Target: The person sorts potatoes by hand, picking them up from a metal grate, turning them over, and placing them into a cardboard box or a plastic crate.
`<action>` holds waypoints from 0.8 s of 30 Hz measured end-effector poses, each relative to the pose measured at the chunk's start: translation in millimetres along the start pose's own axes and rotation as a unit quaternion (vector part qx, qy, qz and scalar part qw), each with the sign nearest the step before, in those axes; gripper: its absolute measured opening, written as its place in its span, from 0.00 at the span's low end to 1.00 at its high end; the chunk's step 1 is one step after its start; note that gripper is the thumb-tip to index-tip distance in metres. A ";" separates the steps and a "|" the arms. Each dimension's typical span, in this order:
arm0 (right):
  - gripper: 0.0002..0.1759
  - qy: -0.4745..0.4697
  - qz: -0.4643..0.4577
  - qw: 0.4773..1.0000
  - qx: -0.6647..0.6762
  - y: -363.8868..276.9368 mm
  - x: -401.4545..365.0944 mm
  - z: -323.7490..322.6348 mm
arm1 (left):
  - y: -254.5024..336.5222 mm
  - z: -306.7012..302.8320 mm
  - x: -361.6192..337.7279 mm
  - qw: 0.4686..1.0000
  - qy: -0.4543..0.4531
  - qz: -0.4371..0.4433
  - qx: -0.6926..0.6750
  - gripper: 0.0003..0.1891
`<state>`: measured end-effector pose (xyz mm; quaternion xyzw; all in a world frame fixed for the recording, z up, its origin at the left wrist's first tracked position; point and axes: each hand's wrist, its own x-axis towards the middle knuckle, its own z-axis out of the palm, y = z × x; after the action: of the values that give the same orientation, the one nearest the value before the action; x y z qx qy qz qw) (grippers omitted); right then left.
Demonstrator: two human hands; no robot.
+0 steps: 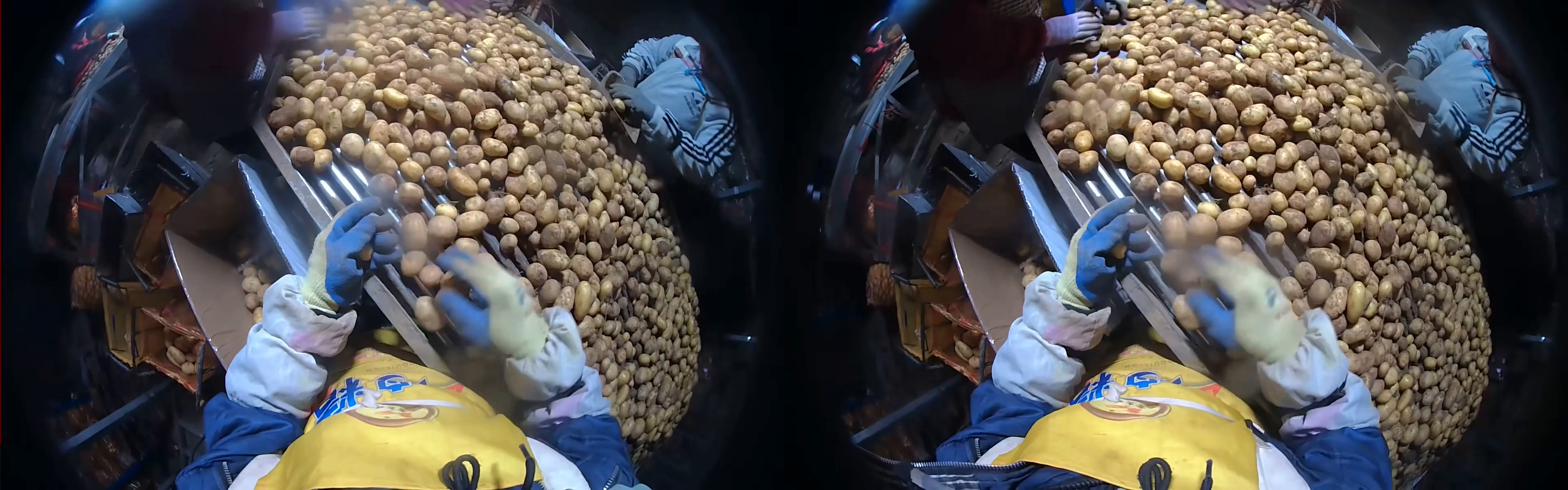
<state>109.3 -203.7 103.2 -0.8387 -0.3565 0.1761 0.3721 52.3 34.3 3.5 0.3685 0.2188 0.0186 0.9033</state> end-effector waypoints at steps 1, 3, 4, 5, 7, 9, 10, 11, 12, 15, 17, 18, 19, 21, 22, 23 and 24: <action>0.24 0.056 0.045 0.997 -0.012 8.7 2.0 -3.4 | -2.2 -4.0 0.7 1.000 0.003 -0.004 -0.004 0.22; 0.22 0.175 0.070 0.976 -0.111 52.8 9.0 -12.6 | -1.2 -6.2 0.9 1.000 0.007 -0.005 0.002 0.22; 0.21 0.190 -0.049 0.962 -0.188 62.7 10.9 -17.2 | 0.6 -5.0 -0.9 1.000 0.008 -0.006 0.014 0.22; 0.23 0.168 -0.013 0.950 -0.263 93.9 11.2 -32.1 | 1.7 -3.6 -1.7 1.000 0.009 -0.007 0.025 0.22; 0.25 0.102 0.058 0.933 -0.341 118.6 20.6 -44.4 | 3.5 -0.8 -1.8 1.000 0.008 -0.013 0.017 0.22; 0.28 0.019 0.120 0.929 -0.350 113.3 32.6 -39.0 | 3.4 -0.9 -0.5 1.000 0.007 -0.013 0.011 0.22; 0.28 -0.015 0.142 0.921 -0.363 111.1 35.4 -37.5 | 2.8 -0.7 -0.1 1.000 0.007 -0.010 0.008 0.22; 0.28 -0.024 0.154 0.916 -0.370 109.8 36.4 -34.4 | 2.1 -0.2 0.2 1.000 0.006 -0.006 0.006 0.22; 0.29 -0.028 0.163 0.912 -0.376 107.7 37.6 -30.9 | 2.2 0.9 -0.1 1.000 0.007 -0.007 0.004 0.22; 0.29 -0.041 0.190 0.904 -0.380 106.3 35.3 -29.3 | 3.5 3.8 -0.1 1.000 0.004 -0.011 0.001 0.21; 0.30 -0.037 0.209 0.905 -0.368 104.6 32.1 -28.8 | 3.9 0.9 -0.9 1.000 0.000 -0.014 0.000 0.20; 0.30 -0.031 0.220 0.907 -0.358 103.6 30.9 -28.5 | 5.5 -0.1 -2.1 1.000 0.002 -0.018 0.014 0.21; 0.30 -0.026 0.234 0.908 -0.347 101.5 28.2 -27.6 | 6.5 -0.8 -3.2 0.999 0.003 -0.023 0.027 0.21; 0.31 0.028 0.269 0.923 -0.272 101.1 23.8 -25.4 | 3.2 -1.6 -7.8 0.998 -0.024 -0.048 0.044 0.23; 0.31 0.072 0.287 0.933 -0.205 100.3 22.4 -23.7 | -1.5 -2.5 -10.9 0.995 -0.050 -0.066 0.048 0.25; 0.31 0.117 0.287 0.944 -0.114 94.3 23.3 -21.9 | -7.6 -4.0 -14.0 0.992 -0.076 -0.084 0.053 0.27; 0.30 0.163 0.282 0.945 -0.023 87.2 24.8 -20.2 | -15.4 -6.0 -17.5 0.988 -0.102 -0.103 0.058 0.29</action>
<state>178.3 -236.6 50.5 -0.9305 -0.0443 0.1266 0.3408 32.1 23.6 -4.0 0.3960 0.1634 -0.1253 0.8949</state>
